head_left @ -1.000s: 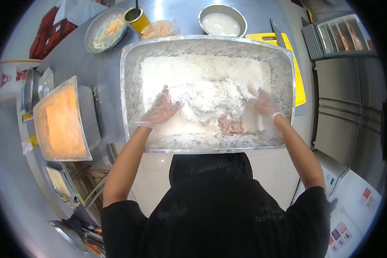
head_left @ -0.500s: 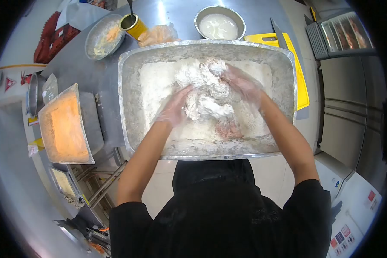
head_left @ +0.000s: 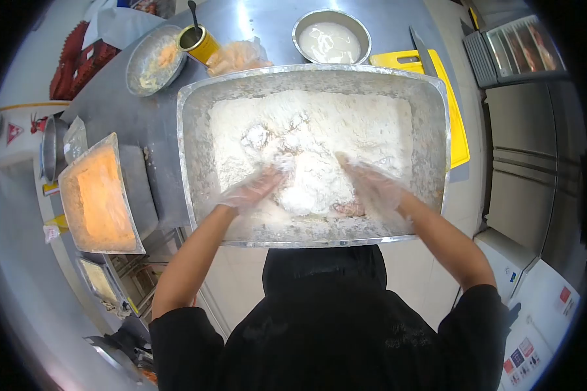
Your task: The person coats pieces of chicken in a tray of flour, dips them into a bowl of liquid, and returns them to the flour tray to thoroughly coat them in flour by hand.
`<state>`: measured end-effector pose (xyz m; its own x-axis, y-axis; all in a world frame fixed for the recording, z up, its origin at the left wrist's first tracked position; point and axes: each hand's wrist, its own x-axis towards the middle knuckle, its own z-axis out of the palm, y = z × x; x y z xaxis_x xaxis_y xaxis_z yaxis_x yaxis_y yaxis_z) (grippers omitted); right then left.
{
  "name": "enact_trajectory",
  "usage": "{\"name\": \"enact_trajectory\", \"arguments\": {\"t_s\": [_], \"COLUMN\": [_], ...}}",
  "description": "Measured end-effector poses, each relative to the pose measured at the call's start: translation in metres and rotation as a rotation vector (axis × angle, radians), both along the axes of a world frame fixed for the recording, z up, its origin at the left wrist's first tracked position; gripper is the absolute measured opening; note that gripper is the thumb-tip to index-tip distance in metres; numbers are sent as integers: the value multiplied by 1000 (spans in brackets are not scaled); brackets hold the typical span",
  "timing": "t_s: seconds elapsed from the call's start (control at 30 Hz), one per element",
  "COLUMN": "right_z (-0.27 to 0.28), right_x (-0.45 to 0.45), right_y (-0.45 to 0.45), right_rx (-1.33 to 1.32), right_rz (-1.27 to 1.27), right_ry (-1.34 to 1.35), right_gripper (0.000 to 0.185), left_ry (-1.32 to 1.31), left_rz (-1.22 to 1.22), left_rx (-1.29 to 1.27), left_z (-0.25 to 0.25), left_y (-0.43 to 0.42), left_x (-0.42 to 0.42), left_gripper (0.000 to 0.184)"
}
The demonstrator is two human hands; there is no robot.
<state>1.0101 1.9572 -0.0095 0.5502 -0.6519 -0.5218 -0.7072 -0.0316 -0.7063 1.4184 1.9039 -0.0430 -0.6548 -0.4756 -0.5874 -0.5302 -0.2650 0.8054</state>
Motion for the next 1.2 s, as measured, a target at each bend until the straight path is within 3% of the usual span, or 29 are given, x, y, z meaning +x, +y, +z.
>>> {"name": "enact_trajectory", "arguments": {"t_s": [0.07, 0.13, 0.2, 0.3, 0.37, 0.43, 0.53, 0.6, 0.67, 0.73, 0.83, 0.93, 0.97, 1.03, 1.13, 1.2], "right_z": [4, 44, 50, 52, 135, 181, 158, 73, 9, -15, -26, 10, 59, 112, 88, 101], "right_x": [38, 58, 60, 66, 98, 91, 59, 38, 46, 76, 91, 103, 95, 73, 33, 42], "right_y": [-13, -31, -42, -59, -71, -92, -121, -130, -138, -141, -143, -101, -88, -86, -65, -47], "right_rx": [270, 180, 116, 70, 37, 67, -3, -67, -87, 88, 180, 295, 175, 189, 400, 215], "right_rz": [-230, -254, -289, -370, -450, -534, -678, -780, -827, -971, -698, -708, -596, -403, -341, -139], "right_ry": [-244, -241, -370, -521, -309, -139, -12, -21, -172, -399, -631, -798, -457, -242, -155, -8], "right_gripper": [60, 61, 61, 59, 57, 60, 63, 63, 63, 63, 69, 70, 71, 73, 74, 74], "left_ry": [64, 107, 121, 75, 53, -378, -57, -240, -433, -601, -504, -53, -177, -423, -623, -495], "left_rz": [-8, 189, 587, 491, 348, 271, 643, 260, 99, 186, 51, 171, 145, 96, -132, -177], "left_rx": [-57, 156, 646, 385, 118, -196, -141, -913, -1008, -414, -652, -625, -576, -476, -466, -366], "left_z": [26, 71, 128, 115, 134, 168, 139, 111, 110, 125, 58, 65, 83, 134, 88, 76], "left_y": [1, -5, -15, -21, -35, -64, -82, -81, -93, -111, -117, -97, -93, -85, -59, -48], "left_x": [-43, -80, -106, -78, -59, -53, -32, -45, -77, -112, -97, -60, -48, -30, -13, -25], "left_gripper": [74, 74, 70, 60, 53, 62, 52, 45, 43, 46, 59, 66, 68, 72, 73, 76]}}
